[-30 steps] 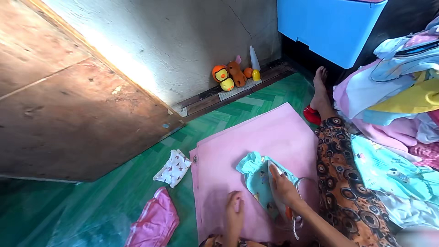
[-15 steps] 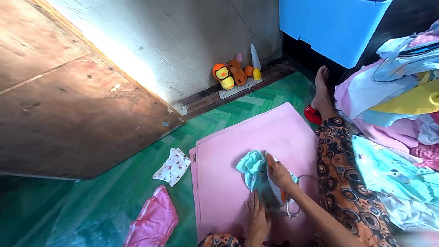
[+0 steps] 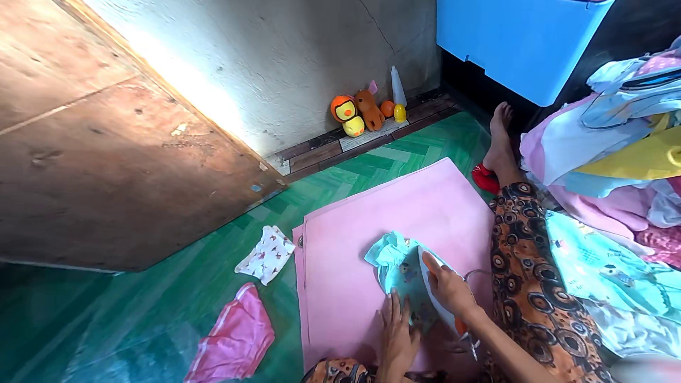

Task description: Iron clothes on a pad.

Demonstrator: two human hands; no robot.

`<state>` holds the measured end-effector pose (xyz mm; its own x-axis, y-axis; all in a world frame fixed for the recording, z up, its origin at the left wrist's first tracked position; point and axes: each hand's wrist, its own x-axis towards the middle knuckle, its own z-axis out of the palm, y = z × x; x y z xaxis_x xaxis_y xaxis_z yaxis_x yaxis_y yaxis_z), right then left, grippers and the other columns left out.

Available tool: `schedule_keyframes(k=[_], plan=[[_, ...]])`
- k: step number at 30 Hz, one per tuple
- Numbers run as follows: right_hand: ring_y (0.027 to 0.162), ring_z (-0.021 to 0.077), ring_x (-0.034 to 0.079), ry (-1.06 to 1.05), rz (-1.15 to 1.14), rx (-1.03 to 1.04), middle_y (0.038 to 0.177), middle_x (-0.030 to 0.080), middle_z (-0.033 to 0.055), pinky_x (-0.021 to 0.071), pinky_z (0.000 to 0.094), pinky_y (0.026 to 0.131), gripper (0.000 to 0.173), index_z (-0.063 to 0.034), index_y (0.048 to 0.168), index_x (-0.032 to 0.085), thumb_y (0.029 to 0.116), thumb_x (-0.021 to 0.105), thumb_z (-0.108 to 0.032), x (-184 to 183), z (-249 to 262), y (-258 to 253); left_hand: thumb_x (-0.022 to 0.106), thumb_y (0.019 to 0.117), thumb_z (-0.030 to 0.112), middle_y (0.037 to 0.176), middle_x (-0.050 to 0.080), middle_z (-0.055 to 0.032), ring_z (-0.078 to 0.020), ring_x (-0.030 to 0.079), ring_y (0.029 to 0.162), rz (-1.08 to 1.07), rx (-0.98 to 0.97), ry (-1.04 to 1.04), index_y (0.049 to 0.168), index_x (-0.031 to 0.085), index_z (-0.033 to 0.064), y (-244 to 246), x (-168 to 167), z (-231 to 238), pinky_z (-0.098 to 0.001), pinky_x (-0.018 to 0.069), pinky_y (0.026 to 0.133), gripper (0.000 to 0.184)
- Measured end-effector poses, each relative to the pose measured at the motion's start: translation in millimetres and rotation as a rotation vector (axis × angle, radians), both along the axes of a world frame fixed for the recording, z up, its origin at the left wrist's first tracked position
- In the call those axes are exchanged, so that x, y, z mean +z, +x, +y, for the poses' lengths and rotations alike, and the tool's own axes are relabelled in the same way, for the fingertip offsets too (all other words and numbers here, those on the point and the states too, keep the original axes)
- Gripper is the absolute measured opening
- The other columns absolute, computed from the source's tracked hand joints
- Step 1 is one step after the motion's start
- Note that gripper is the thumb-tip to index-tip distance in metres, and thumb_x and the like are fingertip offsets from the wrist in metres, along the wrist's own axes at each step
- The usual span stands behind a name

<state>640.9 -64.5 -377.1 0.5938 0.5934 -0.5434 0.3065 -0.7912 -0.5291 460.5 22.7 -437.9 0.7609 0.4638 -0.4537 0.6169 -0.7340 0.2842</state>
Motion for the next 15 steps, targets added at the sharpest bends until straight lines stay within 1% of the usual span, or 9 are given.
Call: schedule_keyframes(k=[2,5,7,9,11,13,15], plan=[[0.113,0.0409,0.067,-0.005,-0.007,0.016,0.133,0.063,0.023,0.0536,0.0565,0.096,0.058,-0.0333,0.166,0.023,0.1099,0.04,-0.032,1,7,8,0.051,0.1027,0.043,0.173,0.007,-0.0137,-0.0312,0.004,0.16,-0.007,-0.002,0.003,0.163,0.03,0.0137,-1,-1,0,-0.0633,0.004,0.125,0.071],[0.119,0.041,0.065,0.018,-0.001,0.049,0.136,0.062,0.0233,0.0522,0.0566,0.099,0.059,-0.0323,0.166,0.023,0.1101,0.042,-0.03,4,23,32,0.054,0.1018,0.043,0.173,0.009,-0.0138,-0.0321,0.005,0.16,-0.02,-0.001,0.015,0.163,0.03,0.0144,-2,-3,0,-0.0638,0.0043,0.124,0.072],[0.12,0.0412,0.064,0.035,-0.008,0.052,0.136,0.062,0.0228,0.0522,0.0578,0.099,0.058,-0.0326,0.165,0.025,0.1097,0.043,-0.029,2,30,48,0.055,0.1012,0.043,0.173,0.009,-0.0136,-0.0331,0.004,0.16,-0.032,0.001,0.027,0.163,0.029,0.015,-2,-4,0,-0.0647,0.0037,0.124,0.073],[0.121,0.0414,0.064,0.034,0.006,0.037,0.137,0.061,0.0229,0.0518,0.0582,0.099,0.058,-0.0314,0.166,0.023,0.1105,0.041,-0.031,1,32,57,0.056,0.1001,0.044,0.172,0.012,-0.0156,-0.035,0.006,0.159,-0.065,0.002,0.052,0.163,0.032,0.015,-4,-8,-1,-0.066,0.0042,0.123,0.073],[0.121,0.0416,0.064,0.03,0.021,0.02,0.136,0.062,0.0236,0.0514,0.0584,0.1,0.058,-0.0294,0.166,0.021,0.1111,0.04,-0.031,1,29,57,0.056,0.0995,0.046,0.172,0.011,-0.0175,-0.0353,0.008,0.159,-0.072,0.012,0.059,0.163,0.033,0.016,-6,-10,0,-0.0656,0.0049,0.123,0.074],[0.12,0.0413,0.064,0.007,0.024,0.017,0.134,0.063,0.0236,0.0515,0.0571,0.1,0.059,-0.0285,0.167,0.018,0.1117,0.038,-0.032,3,21,48,0.056,0.0987,0.048,0.172,0.009,-0.0178,-0.0353,0.007,0.159,-0.07,0.034,0.06,0.163,0.031,0.0156,-5,-10,0,-0.0648,0.0047,0.124,0.076],[0.119,0.0411,0.065,0.012,0.032,0.027,0.131,0.065,0.0236,0.0514,0.0565,0.1,0.059,-0.0282,0.167,0.018,0.1116,0.038,-0.032,1,8,35,0.056,0.0983,0.05,0.173,0.005,-0.0172,-0.0359,0.003,0.16,-0.059,0.066,0.051,0.164,0.028,0.0149,-3,-9,2,-0.0641,0.0038,0.124,0.08]])
